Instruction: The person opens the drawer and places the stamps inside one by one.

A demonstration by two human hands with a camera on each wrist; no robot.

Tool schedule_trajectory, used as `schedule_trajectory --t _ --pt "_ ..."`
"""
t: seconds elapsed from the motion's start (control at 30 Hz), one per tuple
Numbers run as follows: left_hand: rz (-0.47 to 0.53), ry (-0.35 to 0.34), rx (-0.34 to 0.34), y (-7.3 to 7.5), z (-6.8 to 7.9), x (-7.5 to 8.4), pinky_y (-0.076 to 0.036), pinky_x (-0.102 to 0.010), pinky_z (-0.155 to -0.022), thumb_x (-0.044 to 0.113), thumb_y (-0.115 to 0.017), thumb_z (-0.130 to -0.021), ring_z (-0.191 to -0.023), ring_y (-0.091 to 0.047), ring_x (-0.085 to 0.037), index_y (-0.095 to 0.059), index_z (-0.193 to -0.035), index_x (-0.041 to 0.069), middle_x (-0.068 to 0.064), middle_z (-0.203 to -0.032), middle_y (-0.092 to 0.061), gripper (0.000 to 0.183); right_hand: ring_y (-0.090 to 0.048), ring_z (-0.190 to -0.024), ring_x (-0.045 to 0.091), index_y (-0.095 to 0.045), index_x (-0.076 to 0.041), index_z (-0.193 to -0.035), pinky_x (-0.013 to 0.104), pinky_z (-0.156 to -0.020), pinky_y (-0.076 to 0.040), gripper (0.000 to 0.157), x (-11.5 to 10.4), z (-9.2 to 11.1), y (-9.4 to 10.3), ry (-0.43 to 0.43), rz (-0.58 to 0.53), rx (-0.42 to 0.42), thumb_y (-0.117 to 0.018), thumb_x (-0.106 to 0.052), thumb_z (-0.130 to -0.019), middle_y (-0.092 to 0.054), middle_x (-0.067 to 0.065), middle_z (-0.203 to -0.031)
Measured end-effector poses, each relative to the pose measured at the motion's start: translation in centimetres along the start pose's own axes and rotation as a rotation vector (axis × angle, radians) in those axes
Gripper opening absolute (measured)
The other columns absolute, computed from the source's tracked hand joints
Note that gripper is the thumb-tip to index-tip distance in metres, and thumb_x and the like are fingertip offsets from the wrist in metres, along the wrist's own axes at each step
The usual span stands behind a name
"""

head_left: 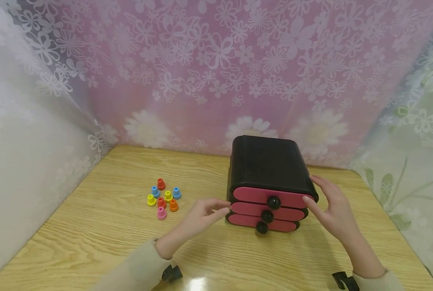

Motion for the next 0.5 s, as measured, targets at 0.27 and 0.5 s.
schedule_trajectory --t 0.27,0.5 --pt "0.26 0.053 -0.01 -3.0 -1.3 0.4 -0.047 -0.028 -0.078 0.011 -0.052 -0.089 -0.095 -0.057 -0.034 -0.055 -0.11 -0.011 -0.023 -0.103 -0.059 0.031 -0.036 -0.112 0.043 -0.045 0.0 -0.127 0.061 -0.085 -0.027 0.052 0.4 -1.1 -0.2 0.0 -0.018 -0.056 -0.062 -0.014 -0.08 -0.044 0.024 -0.124" --pt "0.467 0.215 0.002 -6.0 -2.7 0.8 -0.048 -0.036 -0.077 0.012 -0.052 -0.089 -0.093 -0.06 -0.025 -0.058 -0.108 -0.009 -0.021 -0.101 -0.061 0.029 -0.033 -0.115 0.044 -0.043 0.0 -0.128 0.061 -0.085 -0.027 0.052 0.8 -2.0 -0.3 0.0 -0.039 -0.097 -0.06 -0.015 -0.082 -0.039 0.024 -0.129"
Point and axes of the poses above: each hand's wrist, its own z-axis away from the middle knuckle, its own y-axis out of the back of the hand, x = y × z, the point moved 1 cm from there along -z, towards the middle knuckle
